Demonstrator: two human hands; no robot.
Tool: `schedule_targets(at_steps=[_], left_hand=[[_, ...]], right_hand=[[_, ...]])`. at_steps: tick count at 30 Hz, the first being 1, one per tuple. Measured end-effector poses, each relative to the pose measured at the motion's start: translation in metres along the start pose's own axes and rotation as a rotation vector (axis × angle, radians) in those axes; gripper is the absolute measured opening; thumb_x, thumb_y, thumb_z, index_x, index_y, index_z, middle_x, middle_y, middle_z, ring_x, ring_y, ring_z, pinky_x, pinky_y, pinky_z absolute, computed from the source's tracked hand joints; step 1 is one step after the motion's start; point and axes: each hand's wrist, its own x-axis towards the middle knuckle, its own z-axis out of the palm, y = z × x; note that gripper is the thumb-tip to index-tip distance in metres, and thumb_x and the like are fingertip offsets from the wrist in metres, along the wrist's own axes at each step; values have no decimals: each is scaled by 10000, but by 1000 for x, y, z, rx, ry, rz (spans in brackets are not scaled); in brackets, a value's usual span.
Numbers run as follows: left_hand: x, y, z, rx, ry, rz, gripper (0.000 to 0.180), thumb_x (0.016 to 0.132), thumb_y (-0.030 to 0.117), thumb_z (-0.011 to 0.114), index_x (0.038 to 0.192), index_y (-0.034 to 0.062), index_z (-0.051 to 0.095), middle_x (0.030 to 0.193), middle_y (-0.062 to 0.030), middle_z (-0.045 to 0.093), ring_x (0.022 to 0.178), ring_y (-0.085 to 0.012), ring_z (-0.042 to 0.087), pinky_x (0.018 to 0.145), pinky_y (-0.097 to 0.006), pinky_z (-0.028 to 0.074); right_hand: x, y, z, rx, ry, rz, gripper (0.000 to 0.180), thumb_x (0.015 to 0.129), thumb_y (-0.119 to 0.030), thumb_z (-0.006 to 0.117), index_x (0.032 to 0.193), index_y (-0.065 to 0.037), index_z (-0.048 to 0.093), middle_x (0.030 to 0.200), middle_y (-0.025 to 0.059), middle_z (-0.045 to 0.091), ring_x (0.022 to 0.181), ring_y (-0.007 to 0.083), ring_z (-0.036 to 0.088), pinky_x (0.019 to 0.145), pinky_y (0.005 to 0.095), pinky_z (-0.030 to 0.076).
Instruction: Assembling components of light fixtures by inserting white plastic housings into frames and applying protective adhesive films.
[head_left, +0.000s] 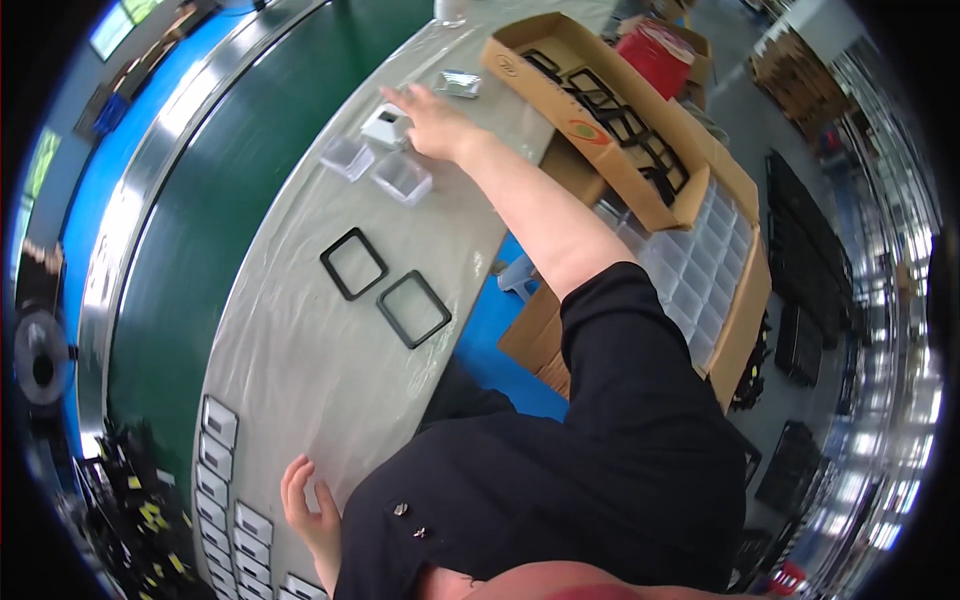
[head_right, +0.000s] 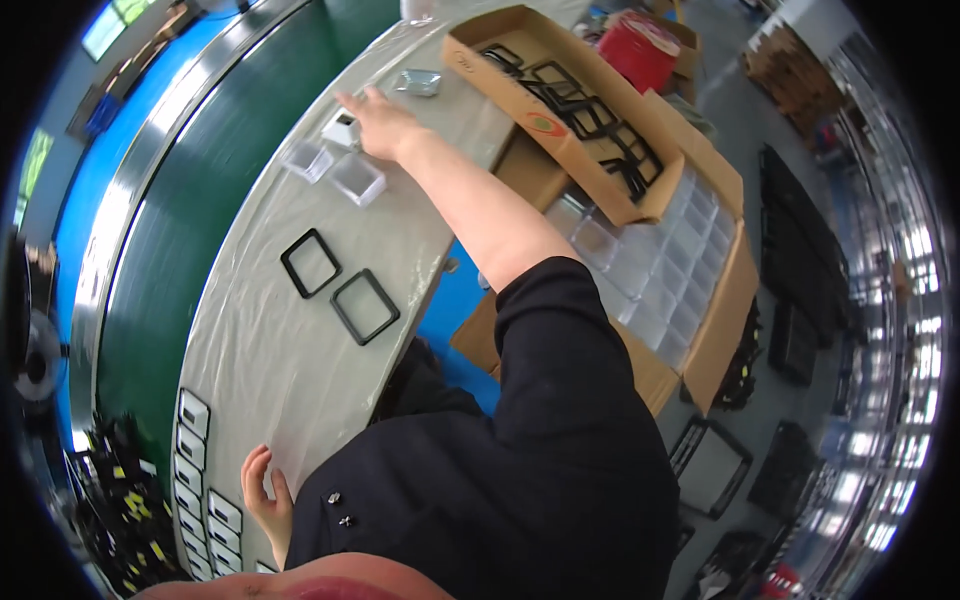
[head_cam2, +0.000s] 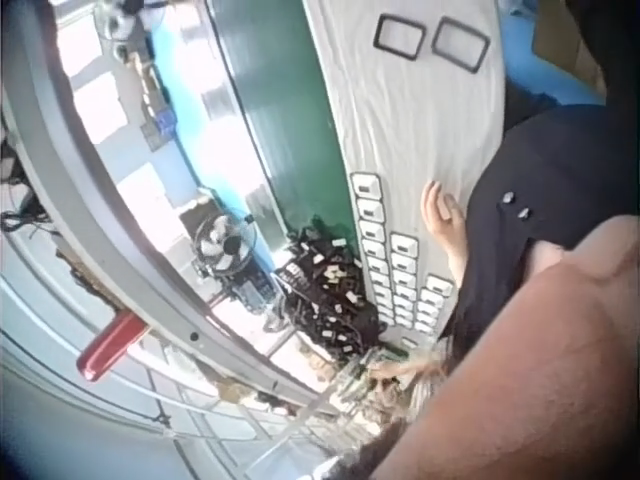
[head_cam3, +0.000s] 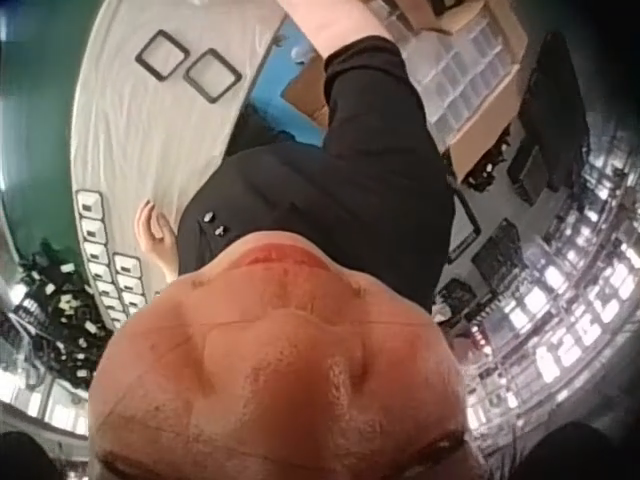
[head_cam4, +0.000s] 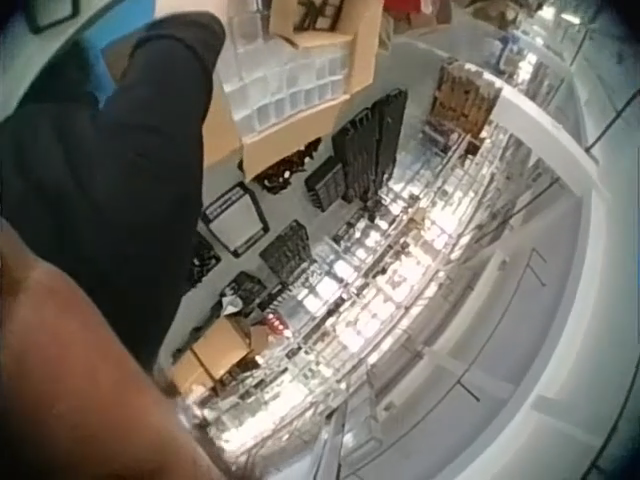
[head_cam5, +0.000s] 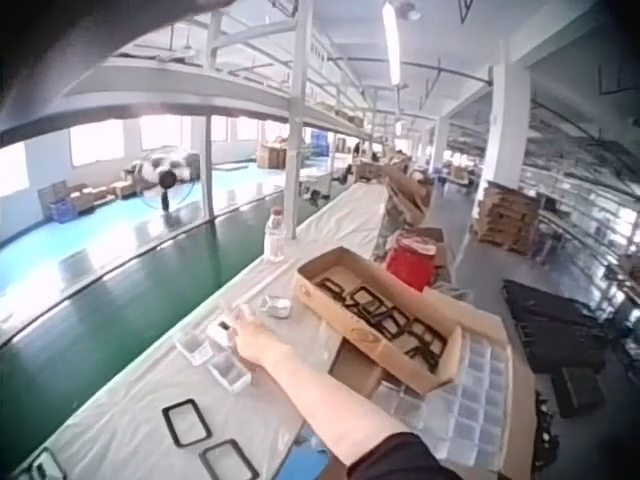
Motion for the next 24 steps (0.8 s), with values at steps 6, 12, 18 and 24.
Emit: schedule_targets(at_steps=[6, 12, 18, 24], left_hand=[[10, -8, 4, -6, -37, 11, 275, 804, -76, 541, 1061, -2, 605, 1152, -153, 613, 1078, -292, 587, 944, -371, 446], [24, 2, 14, -30, -84, 34, 270, 810, -73, 541, 1063, -1, 604, 1156, -152, 611, 1080, -292, 587, 943, -370, 448], [26, 14, 19, -24, -107, 79, 272, 814, -71, 542, 1069, 3, 603, 1152, -152, 610, 1078, -291, 587, 937, -370, 450], [21, 26, 16, 4, -102, 102, 268, 808, -70, 551, 1059, 3, 607, 1139, -153, 616, 1070, -298, 590, 937, -377, 449]], right_hand=[[-48, 133, -159, -348, 724, 170, 339, 782, -220, 637, 1079, -60, 667, 1029, 195, 668, 981, 353, 632, 865, 408, 509], [-202, 252, -217, -135, -327, 1012, 1106, 648, -271, 801, 1526, -171, 135, 1525, 185, 276, 1398, 317, 296, 1126, 386, 283], [-214, 241, -201, -213, -254, 984, 1056, 617, -179, 820, 1501, -160, 242, 1440, 179, 423, 1319, 305, 428, 1085, 375, 361], [-195, 231, -187, -279, -317, 981, 576, 646, -122, 737, 1198, -67, 586, 1272, 157, 581, 1195, 292, 549, 995, 387, 445]])
